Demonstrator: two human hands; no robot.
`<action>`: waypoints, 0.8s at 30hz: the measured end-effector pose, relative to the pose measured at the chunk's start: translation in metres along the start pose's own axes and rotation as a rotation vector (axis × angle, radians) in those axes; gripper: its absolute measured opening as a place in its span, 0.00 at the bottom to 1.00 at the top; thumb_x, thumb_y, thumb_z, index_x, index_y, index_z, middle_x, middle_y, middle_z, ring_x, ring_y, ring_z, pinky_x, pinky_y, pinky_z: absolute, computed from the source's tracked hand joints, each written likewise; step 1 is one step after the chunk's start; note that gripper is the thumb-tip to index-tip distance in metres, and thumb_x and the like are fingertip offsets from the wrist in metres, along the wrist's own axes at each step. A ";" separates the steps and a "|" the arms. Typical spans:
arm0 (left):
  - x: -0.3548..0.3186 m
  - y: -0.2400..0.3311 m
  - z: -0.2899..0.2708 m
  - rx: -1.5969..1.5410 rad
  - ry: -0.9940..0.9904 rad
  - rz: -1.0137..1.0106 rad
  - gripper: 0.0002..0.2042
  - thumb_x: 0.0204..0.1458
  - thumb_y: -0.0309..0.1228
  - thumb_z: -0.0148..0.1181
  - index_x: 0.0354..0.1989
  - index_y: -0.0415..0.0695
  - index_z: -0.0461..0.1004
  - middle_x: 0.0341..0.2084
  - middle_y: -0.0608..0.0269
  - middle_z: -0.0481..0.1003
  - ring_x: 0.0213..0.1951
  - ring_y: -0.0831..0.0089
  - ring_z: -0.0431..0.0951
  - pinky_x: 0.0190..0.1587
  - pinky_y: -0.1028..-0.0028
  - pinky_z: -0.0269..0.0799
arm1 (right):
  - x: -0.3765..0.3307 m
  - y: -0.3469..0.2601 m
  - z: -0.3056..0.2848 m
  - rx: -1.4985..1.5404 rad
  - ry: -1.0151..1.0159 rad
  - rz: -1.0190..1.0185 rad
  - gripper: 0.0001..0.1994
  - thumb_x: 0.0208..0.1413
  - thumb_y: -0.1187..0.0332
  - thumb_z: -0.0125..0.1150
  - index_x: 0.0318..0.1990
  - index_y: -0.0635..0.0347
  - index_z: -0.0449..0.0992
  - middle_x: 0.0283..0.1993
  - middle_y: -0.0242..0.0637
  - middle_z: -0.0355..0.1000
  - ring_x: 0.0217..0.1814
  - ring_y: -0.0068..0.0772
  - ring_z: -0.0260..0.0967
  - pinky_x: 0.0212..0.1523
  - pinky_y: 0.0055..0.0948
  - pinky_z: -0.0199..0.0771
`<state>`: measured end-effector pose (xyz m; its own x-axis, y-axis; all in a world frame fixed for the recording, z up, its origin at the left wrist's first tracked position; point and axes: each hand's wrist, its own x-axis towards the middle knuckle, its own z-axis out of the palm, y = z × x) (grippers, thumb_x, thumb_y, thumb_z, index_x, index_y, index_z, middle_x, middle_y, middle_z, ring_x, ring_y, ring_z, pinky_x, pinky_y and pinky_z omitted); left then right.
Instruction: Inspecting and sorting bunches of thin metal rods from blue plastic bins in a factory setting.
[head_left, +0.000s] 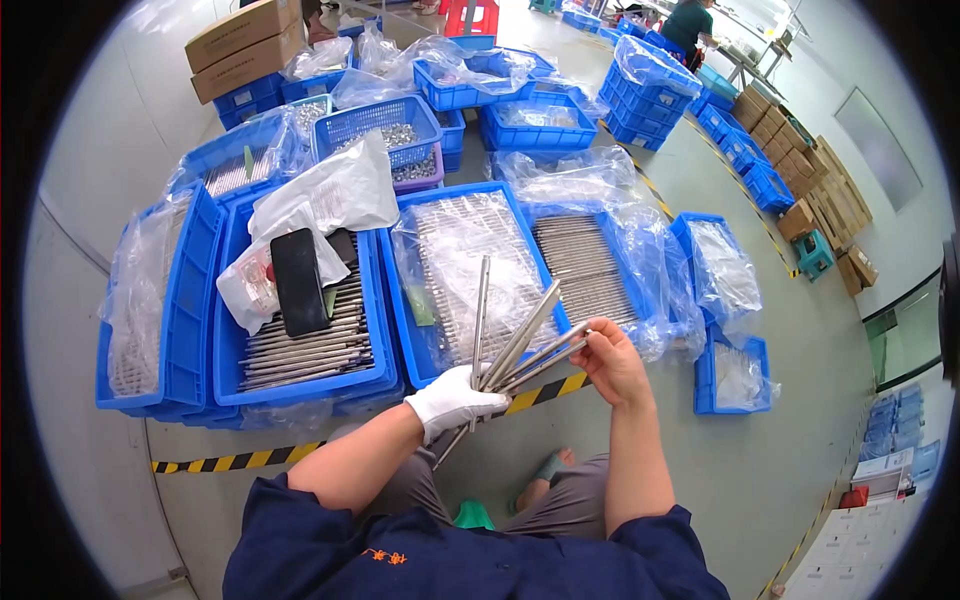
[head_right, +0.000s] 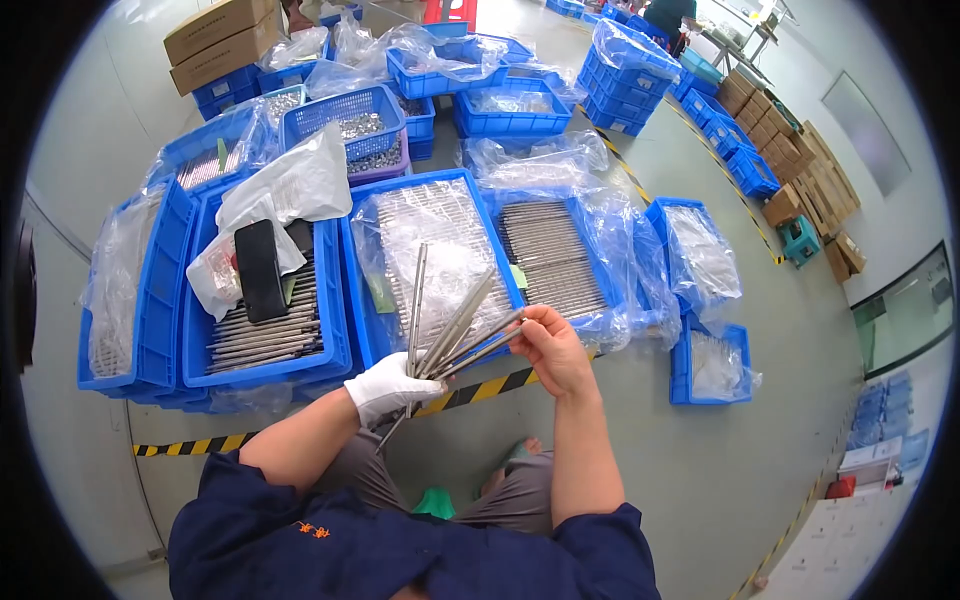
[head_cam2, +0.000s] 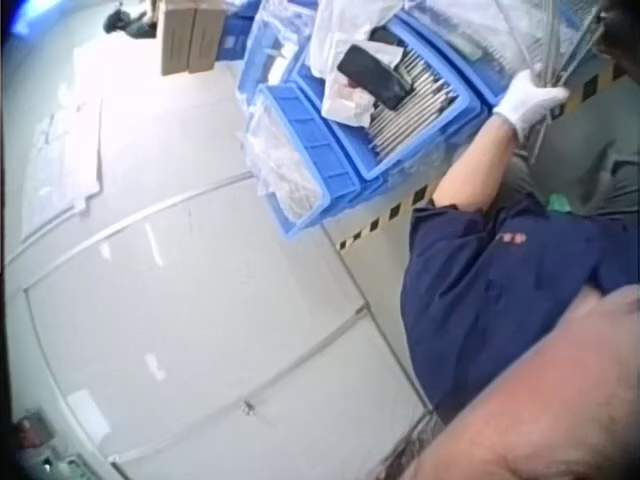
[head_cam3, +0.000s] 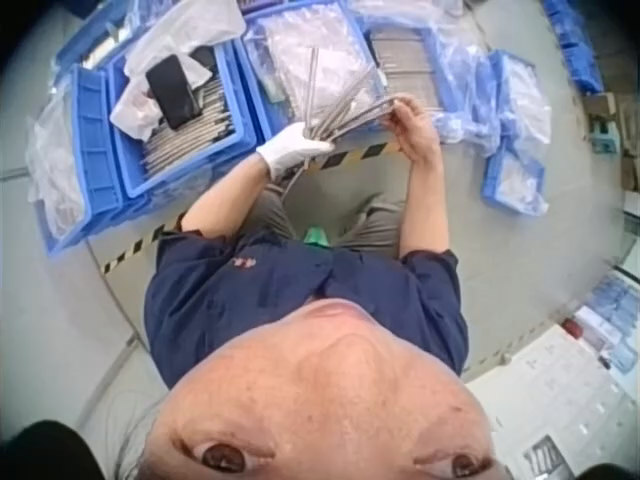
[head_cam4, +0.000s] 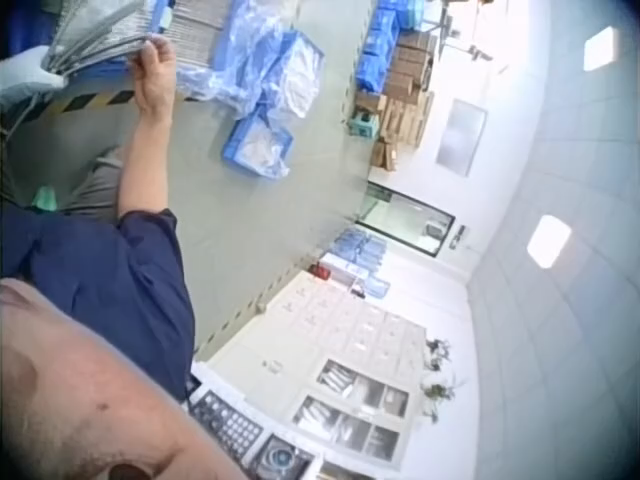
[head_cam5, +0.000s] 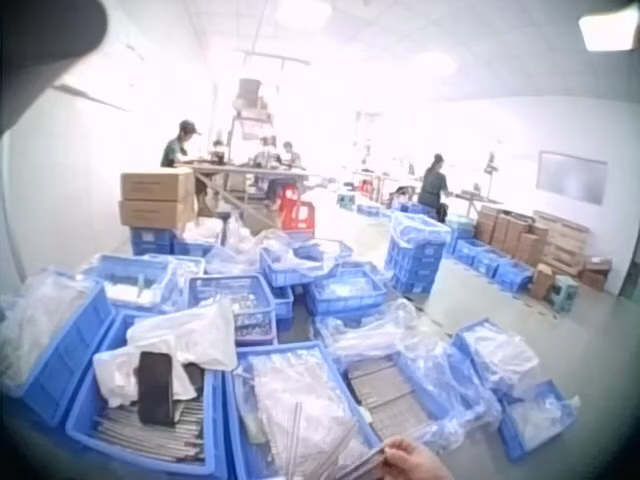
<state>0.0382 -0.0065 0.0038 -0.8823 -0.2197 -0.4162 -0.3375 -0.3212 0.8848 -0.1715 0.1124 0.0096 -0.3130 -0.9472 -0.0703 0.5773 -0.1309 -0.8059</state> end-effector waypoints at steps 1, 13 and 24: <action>0.000 -0.001 -0.001 0.000 0.000 0.001 0.15 0.41 0.33 0.60 0.38 0.42 0.70 0.26 0.70 0.69 0.27 0.83 0.65 0.29 0.82 0.62 | -0.001 -0.001 0.001 -0.047 0.012 0.012 0.06 0.49 0.72 0.53 0.35 0.61 0.67 0.33 0.36 0.70 0.31 0.22 0.67 0.33 0.20 0.70; -0.002 0.002 -0.002 0.033 0.044 -0.017 0.15 0.41 0.36 0.58 0.37 0.41 0.68 0.23 0.67 0.68 0.25 0.81 0.66 0.28 0.79 0.62 | -0.002 -0.004 0.004 -0.238 0.149 0.085 0.06 0.46 0.75 0.56 0.33 0.60 0.70 0.31 0.33 0.70 0.30 0.19 0.67 0.31 0.15 0.69; 0.005 -0.002 -0.003 -0.044 0.130 0.100 0.13 0.40 0.31 0.61 0.35 0.41 0.70 0.24 0.70 0.69 0.26 0.83 0.67 0.29 0.81 0.63 | -0.004 0.042 0.034 -0.268 0.093 0.196 0.10 0.44 0.73 0.59 0.36 0.59 0.70 0.31 0.29 0.70 0.32 0.18 0.65 0.33 0.17 0.63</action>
<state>0.0352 -0.0098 -0.0009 -0.8600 -0.3689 -0.3526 -0.2329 -0.3310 0.9144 -0.1208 0.1010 -0.0040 -0.2900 -0.9144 -0.2825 0.4182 0.1445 -0.8968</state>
